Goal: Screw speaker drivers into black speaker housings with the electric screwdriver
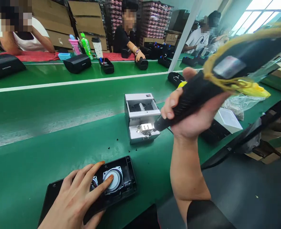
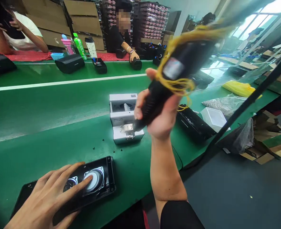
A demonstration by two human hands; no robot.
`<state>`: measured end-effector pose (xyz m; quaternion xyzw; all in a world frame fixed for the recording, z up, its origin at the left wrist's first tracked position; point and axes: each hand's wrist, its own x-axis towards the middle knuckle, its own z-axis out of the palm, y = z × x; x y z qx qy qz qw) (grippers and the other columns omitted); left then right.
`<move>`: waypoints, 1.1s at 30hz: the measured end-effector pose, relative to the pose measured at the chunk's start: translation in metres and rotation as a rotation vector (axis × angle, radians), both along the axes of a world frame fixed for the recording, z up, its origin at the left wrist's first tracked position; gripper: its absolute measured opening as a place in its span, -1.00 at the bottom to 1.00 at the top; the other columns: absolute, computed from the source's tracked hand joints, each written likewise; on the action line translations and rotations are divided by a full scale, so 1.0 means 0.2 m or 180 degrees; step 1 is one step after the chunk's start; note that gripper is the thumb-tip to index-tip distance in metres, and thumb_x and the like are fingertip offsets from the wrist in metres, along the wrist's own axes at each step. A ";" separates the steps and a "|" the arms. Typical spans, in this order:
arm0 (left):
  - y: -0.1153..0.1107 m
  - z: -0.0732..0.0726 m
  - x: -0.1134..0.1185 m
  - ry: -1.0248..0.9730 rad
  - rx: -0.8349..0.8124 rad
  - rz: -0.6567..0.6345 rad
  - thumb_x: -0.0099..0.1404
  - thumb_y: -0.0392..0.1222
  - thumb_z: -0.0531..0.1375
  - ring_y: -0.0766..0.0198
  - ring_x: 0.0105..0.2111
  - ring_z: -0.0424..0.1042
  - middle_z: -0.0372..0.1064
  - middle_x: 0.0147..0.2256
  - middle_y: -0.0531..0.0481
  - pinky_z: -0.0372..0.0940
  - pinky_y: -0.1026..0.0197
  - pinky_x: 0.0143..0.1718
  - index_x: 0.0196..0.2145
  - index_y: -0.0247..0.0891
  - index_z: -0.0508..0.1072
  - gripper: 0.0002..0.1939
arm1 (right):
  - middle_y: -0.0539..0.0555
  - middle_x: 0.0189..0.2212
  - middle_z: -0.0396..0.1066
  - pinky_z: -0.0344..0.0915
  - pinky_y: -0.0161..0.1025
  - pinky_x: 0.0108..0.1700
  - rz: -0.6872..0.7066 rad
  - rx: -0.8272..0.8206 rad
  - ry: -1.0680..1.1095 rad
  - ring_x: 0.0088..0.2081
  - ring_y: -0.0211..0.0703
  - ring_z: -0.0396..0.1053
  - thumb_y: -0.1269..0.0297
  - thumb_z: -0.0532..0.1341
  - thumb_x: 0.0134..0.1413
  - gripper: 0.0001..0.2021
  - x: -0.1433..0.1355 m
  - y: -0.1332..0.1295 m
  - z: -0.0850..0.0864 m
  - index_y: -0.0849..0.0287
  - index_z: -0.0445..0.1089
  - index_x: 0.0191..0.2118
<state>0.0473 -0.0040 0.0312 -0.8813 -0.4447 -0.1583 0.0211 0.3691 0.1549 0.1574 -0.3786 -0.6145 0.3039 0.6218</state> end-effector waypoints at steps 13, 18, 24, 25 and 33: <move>0.01 -0.01 0.01 0.0012 0.0149 -0.0097 0.27 -0.16 0.26 -0.26 0.23 0.37 0.21 0.44 -0.20 0.32 -0.34 0.13 0.32 0.05 0.43 -0.35 | 0.14 -0.40 0.27 0.33 0.04 -0.42 -0.0301 -0.0162 -0.0730 -0.52 0.11 0.27 -0.52 -0.68 0.05 0.17 -0.12 0.04 -0.11 0.00 0.00 0.51; 0.01 0.01 0.03 0.0002 0.0179 -0.0113 0.28 -0.18 0.25 -0.24 0.23 0.38 0.25 0.41 -0.26 0.32 -0.34 0.12 0.29 0.00 0.45 -0.39 | 0.15 -0.34 0.36 0.35 0.04 -0.38 -0.0179 -0.0195 -0.0901 -0.46 0.14 0.36 -0.70 -0.50 -0.04 0.19 -0.10 0.08 -0.16 -0.07 0.11 0.45; 0.02 0.04 0.03 -0.0036 0.0076 -0.0036 0.35 0.02 0.27 -0.20 0.24 0.38 0.28 0.41 -0.15 0.32 -0.31 0.16 0.28 0.07 0.46 -0.45 | 0.03 -0.45 0.25 0.25 -0.05 -0.48 0.0254 -0.0028 -0.0133 -0.56 0.00 0.24 -0.73 -0.09 0.04 -0.01 -0.12 0.03 -0.12 -0.09 0.26 0.32; 0.02 0.04 0.03 -0.0035 0.0053 -0.0036 0.36 0.07 0.28 -0.21 0.24 0.38 0.28 0.41 -0.15 0.32 -0.32 0.17 0.29 0.07 0.46 -0.44 | 0.01 -0.47 0.24 0.22 -0.08 -0.50 0.0298 -0.0068 0.0010 -0.58 -0.03 0.21 -0.71 -0.04 0.06 -0.05 -0.13 0.02 -0.12 -0.09 0.30 0.28; 0.00 0.06 0.03 -0.0085 -0.0252 -0.0052 0.38 -0.01 0.30 -0.29 0.29 0.32 0.19 0.45 -0.20 0.27 -0.40 0.22 0.31 0.05 0.44 -0.44 | -0.10 -0.58 0.27 0.02 -0.23 -0.71 0.0827 0.0166 0.1121 -0.70 -0.26 0.08 -0.46 0.41 0.04 -0.34 -0.18 -0.11 -0.03 0.02 0.56 -0.02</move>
